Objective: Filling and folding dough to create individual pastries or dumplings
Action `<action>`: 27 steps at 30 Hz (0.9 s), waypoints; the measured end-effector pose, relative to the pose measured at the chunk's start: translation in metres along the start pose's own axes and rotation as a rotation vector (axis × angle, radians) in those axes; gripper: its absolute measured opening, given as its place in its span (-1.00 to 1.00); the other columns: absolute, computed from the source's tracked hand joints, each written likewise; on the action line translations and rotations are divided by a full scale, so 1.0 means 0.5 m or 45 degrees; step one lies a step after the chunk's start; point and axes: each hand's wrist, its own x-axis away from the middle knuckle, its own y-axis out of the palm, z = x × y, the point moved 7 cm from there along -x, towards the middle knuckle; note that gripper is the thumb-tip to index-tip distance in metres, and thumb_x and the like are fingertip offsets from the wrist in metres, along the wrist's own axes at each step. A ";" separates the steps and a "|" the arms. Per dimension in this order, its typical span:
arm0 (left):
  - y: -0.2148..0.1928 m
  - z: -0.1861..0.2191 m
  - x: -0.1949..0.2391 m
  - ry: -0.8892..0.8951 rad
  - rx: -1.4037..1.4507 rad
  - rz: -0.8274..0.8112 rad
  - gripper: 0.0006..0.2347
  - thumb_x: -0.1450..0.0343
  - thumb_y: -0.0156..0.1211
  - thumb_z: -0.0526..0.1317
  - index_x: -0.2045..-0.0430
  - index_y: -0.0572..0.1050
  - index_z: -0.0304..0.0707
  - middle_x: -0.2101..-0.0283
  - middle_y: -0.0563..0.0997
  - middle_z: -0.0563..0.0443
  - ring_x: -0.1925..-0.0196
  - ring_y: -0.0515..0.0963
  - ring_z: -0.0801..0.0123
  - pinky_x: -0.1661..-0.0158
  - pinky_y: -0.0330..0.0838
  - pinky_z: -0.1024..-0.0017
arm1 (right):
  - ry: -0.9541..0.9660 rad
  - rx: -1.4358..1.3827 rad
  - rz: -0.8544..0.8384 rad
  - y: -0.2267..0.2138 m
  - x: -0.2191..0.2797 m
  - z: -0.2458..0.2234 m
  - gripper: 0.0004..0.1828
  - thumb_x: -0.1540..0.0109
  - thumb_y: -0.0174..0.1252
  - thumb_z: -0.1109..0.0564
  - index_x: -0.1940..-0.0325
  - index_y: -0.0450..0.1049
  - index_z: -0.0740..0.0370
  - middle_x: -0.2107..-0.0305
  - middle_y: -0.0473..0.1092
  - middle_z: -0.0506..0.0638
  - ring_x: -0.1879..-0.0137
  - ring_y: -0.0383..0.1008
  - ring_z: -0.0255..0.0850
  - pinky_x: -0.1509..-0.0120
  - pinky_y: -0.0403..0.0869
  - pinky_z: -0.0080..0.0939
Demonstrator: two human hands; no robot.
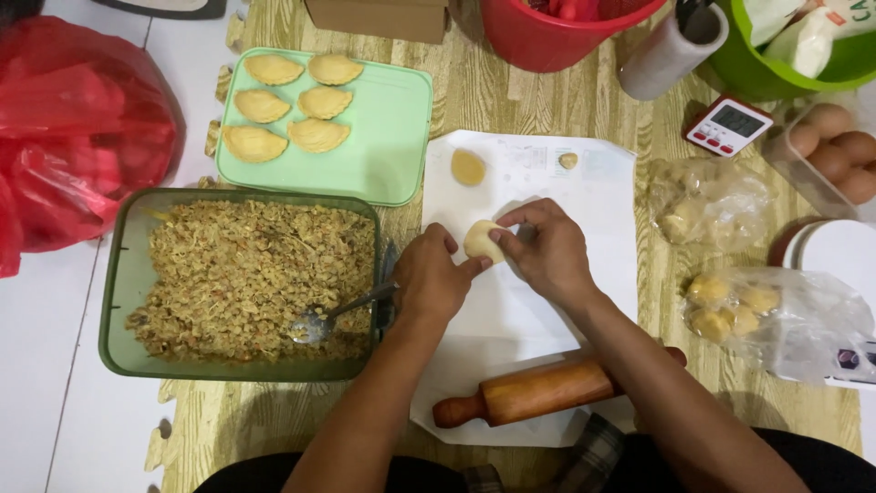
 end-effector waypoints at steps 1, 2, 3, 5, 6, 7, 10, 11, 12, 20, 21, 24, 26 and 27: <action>0.001 -0.003 -0.004 0.002 0.002 -0.002 -0.65 -0.36 0.43 -0.07 0.15 0.45 -0.28 0.07 0.57 -0.11 -0.08 0.58 0.03 0.13 0.50 0.04 | 0.000 0.003 0.001 -0.003 0.000 0.001 -0.81 -0.17 0.45 0.00 0.14 0.69 -0.05 0.24 0.44 0.00 0.10 0.55 -0.02 0.05 0.49 -0.09; 0.003 -0.004 -0.007 0.029 0.008 -0.018 -0.63 -0.34 0.45 -0.09 0.14 0.44 -0.28 0.04 0.56 -0.14 -0.11 0.57 0.00 0.11 0.49 0.04 | 0.009 -0.075 -0.053 -0.001 0.002 0.002 -0.82 -0.18 0.43 0.04 0.15 0.68 0.02 0.32 0.50 0.00 0.19 0.53 -0.08 0.12 0.48 -0.12; 0.006 -0.004 -0.009 0.056 0.014 -0.038 -0.61 -0.32 0.47 -0.11 0.13 0.43 -0.29 0.01 0.56 -0.17 -0.13 0.56 -0.03 0.08 0.48 0.05 | 0.019 -0.153 -0.106 0.001 0.004 0.003 -0.83 -0.19 0.42 0.08 0.16 0.67 0.10 0.39 0.56 0.01 0.28 0.51 -0.13 0.19 0.46 -0.15; 0.014 -0.011 -0.015 0.060 -0.028 -0.052 -0.60 -0.31 0.47 -0.13 0.10 0.41 -0.27 0.00 0.55 -0.16 -0.14 0.56 -0.01 0.07 0.49 0.07 | -0.039 -0.160 -0.111 -0.022 0.010 -0.011 -0.79 -0.16 0.43 0.11 0.14 0.66 0.11 0.39 0.58 0.00 0.30 0.48 -0.17 0.21 0.45 -0.18; 0.016 -0.013 -0.018 0.061 -0.072 -0.061 -0.58 -0.30 0.48 -0.14 0.08 0.39 -0.25 -0.01 0.54 -0.14 -0.14 0.56 0.02 0.07 0.49 0.10 | -0.099 -0.171 -0.118 -0.033 0.011 -0.023 -0.74 -0.13 0.44 0.14 0.11 0.64 0.12 0.38 0.60 -0.02 0.31 0.45 -0.21 0.22 0.43 -0.20; 0.014 -0.013 -0.018 0.069 -0.072 -0.060 -0.58 -0.30 0.48 -0.14 0.08 0.39 -0.25 -0.01 0.54 -0.14 -0.14 0.56 0.02 0.07 0.49 0.10 | -0.101 -0.168 -0.110 -0.049 0.014 -0.031 -0.74 -0.13 0.44 0.14 0.11 0.64 0.12 0.38 0.60 -0.02 0.31 0.45 -0.21 0.22 0.43 -0.20; 0.012 -0.011 -0.009 0.083 -0.087 -0.075 -0.59 -0.32 0.45 -0.17 0.06 0.39 -0.25 0.00 0.54 -0.16 -0.13 0.57 0.04 0.08 0.52 0.14 | -0.163 -0.074 -0.071 -0.102 0.040 -0.058 -0.70 -0.12 0.41 0.23 0.06 0.62 0.11 0.36 0.60 0.01 0.31 0.46 -0.17 0.23 0.41 -0.17; 0.009 -0.006 -0.004 0.092 -0.094 -0.090 -0.60 -0.34 0.43 -0.18 0.04 0.39 -0.28 0.01 0.53 -0.18 -0.12 0.58 0.03 0.09 0.53 0.14 | -0.276 0.094 -0.042 -0.120 0.056 -0.074 -0.71 -0.12 0.42 0.19 0.09 0.62 0.07 0.38 0.59 -0.05 0.31 0.50 -0.15 0.22 0.47 -0.14; 0.006 -0.003 0.001 0.102 -0.101 -0.105 -0.61 -0.36 0.41 -0.19 0.02 0.40 -0.32 0.02 0.53 -0.20 -0.11 0.59 0.02 0.10 0.54 0.15 | -0.388 0.263 -0.013 -0.137 0.073 -0.090 -0.73 -0.11 0.44 0.15 0.12 0.62 0.03 0.40 0.58 -0.11 0.30 0.55 -0.12 0.20 0.53 -0.10; 0.004 -0.005 0.017 0.130 -0.143 -0.098 -0.66 -0.41 0.30 -0.16 0.00 0.41 -0.30 0.01 0.51 -0.20 -0.11 0.59 0.00 0.08 0.55 0.14 | -0.605 0.578 -0.610 -0.121 0.250 -0.060 -0.40 0.05 0.50 -0.13 -0.03 0.56 0.01 0.27 0.53 0.09 0.09 0.55 0.13 -0.02 0.54 0.17; 0.008 -0.006 0.016 0.135 -0.149 -0.100 -0.67 -0.42 0.28 -0.15 0.00 0.41 -0.29 0.00 0.51 -0.20 -0.12 0.59 0.00 0.07 0.55 0.13 | -0.547 0.671 -0.756 -0.126 0.271 -0.053 -0.26 0.11 0.56 -0.24 -0.06 0.54 0.00 0.23 0.53 0.10 0.05 0.55 0.16 -0.03 0.54 0.22; 0.014 -0.008 0.012 0.141 -0.165 -0.101 -0.75 -0.51 0.10 -0.14 0.02 0.42 -0.28 0.02 0.48 -0.20 -0.10 0.59 -0.02 0.07 0.56 0.12 | -0.538 0.843 -0.728 -0.113 0.291 0.044 -0.22 0.04 0.49 -0.39 -0.17 0.46 -0.17 0.17 0.46 -0.03 0.02 0.53 0.04 -0.09 0.52 0.10; 0.015 0.002 0.017 0.164 -0.148 -0.103 -0.78 -0.52 0.02 -0.18 0.03 0.43 -0.30 0.06 0.48 -0.20 -0.05 0.60 0.00 0.11 0.57 0.14 | -0.551 0.756 -0.743 -0.118 0.288 0.052 -0.24 0.01 0.46 -0.36 -0.19 0.45 -0.12 0.16 0.46 -0.02 0.01 0.53 0.07 -0.09 0.52 0.11; 0.011 0.000 0.021 0.167 -0.127 -0.098 -0.78 -0.54 -0.07 -0.21 0.03 0.45 -0.31 0.11 0.48 -0.21 0.00 0.61 0.03 0.14 0.58 0.15 | -0.579 0.661 -0.771 -0.113 0.288 0.052 -0.25 -0.02 0.44 -0.33 -0.20 0.43 -0.08 0.16 0.45 0.00 0.01 0.53 0.10 -0.10 0.51 0.13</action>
